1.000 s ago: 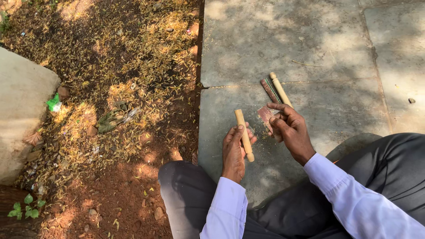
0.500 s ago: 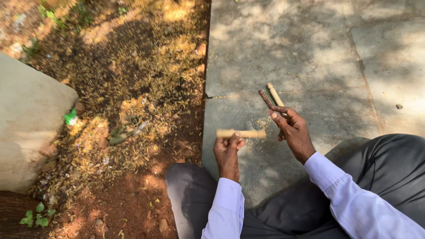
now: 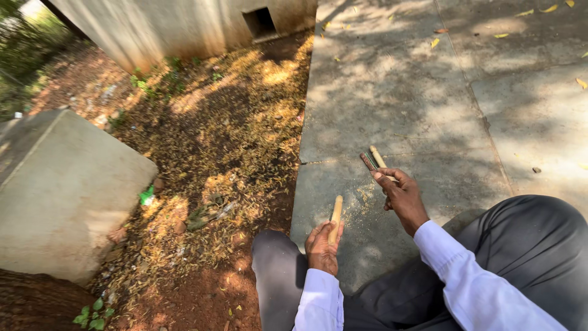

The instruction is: The person sits on a concrete surface and uses a sanding block to smooth a small wooden dowel. They rotate the dowel and sand different sections, then set it down and pick up another dowel to continue the process.

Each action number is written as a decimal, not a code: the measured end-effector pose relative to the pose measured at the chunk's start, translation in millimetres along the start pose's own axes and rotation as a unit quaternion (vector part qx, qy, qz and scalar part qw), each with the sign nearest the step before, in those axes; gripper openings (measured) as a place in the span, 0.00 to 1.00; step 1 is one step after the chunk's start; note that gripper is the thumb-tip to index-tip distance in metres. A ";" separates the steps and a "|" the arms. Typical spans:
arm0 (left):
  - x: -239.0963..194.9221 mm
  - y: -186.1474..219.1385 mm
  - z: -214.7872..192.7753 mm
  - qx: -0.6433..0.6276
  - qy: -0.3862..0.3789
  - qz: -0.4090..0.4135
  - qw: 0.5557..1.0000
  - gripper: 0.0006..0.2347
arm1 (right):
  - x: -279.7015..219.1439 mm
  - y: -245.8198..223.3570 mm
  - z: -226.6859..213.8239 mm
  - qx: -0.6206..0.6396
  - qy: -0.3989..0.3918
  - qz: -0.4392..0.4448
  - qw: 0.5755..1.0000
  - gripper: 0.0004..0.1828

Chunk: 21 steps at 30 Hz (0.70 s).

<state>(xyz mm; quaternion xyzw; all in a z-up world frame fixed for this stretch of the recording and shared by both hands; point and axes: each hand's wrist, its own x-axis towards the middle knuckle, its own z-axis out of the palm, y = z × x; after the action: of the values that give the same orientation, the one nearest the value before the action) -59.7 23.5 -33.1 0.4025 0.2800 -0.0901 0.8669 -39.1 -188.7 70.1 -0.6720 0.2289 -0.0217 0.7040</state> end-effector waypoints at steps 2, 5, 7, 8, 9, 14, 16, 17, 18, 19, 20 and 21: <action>2.2 -1.4 -4.5 -0.048 -0.006 -0.005 0.999 0.08 | -1.9 -4.6 0.5 0.022 -0.012 0.001 1.000 0.21; 0.3 2.3 -1.8 -0.049 0.009 -0.025 0.998 0.07 | -2.9 -9.5 -1.9 0.037 -0.026 0.003 0.999 0.22; -6.1 8.6 7.6 -0.018 -0.012 -0.027 0.999 0.08 | -3.0 -11.4 -5.7 0.046 -0.034 0.006 0.998 0.22; -10.2 13.8 14.8 0.003 -0.043 -0.019 0.999 0.09 | -2.7 -12.6 -7.5 0.052 -0.038 0.008 0.998 0.22; -16.7 19.3 22.7 0.023 -0.072 -0.013 0.997 0.11 | -4.5 -13.6 -9.8 0.057 -0.042 0.011 0.997 0.22; -37.3 54.6 84.6 0.117 -0.079 -0.041 0.989 0.14 | -11.1 -27.5 -25.2 0.113 -0.026 0.013 0.993 0.21; -38.4 62.1 107.5 0.153 -0.076 -0.024 0.985 0.15 | -16.3 -34.4 -34.6 0.146 -0.025 -0.001 0.989 0.21; -36.5 67.5 117.1 0.163 -0.075 -0.007 0.984 0.15 | -17.9 -39.4 -36.5 0.166 -0.033 -0.018 0.985 0.20; -35.4 68.2 124.7 0.173 -0.075 0.011 0.982 0.15 | -20.0 -44.5 -38.6 0.185 -0.042 -0.035 0.981 0.20; -34.2 69.2 128.0 0.158 -0.089 0.015 0.983 0.15 | -21.9 -48.9 -37.2 0.180 -0.039 -0.041 0.982 0.20; -32.6 68.7 129.0 0.143 -0.103 0.019 0.984 0.15 | -23.9 -52.5 -36.5 0.175 -0.036 -0.046 0.983 0.20; -31.1 67.7 126.5 0.131 -0.117 0.024 0.984 0.15 | -25.9 -54.4 -35.2 0.173 -0.033 -0.051 0.983 0.20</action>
<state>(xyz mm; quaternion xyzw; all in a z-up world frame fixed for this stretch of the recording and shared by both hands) -7.5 -28.7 93.8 0.5058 0.1527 -0.1511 0.8355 -59.5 -218.1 130.0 -0.5511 0.1641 -0.0749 0.8147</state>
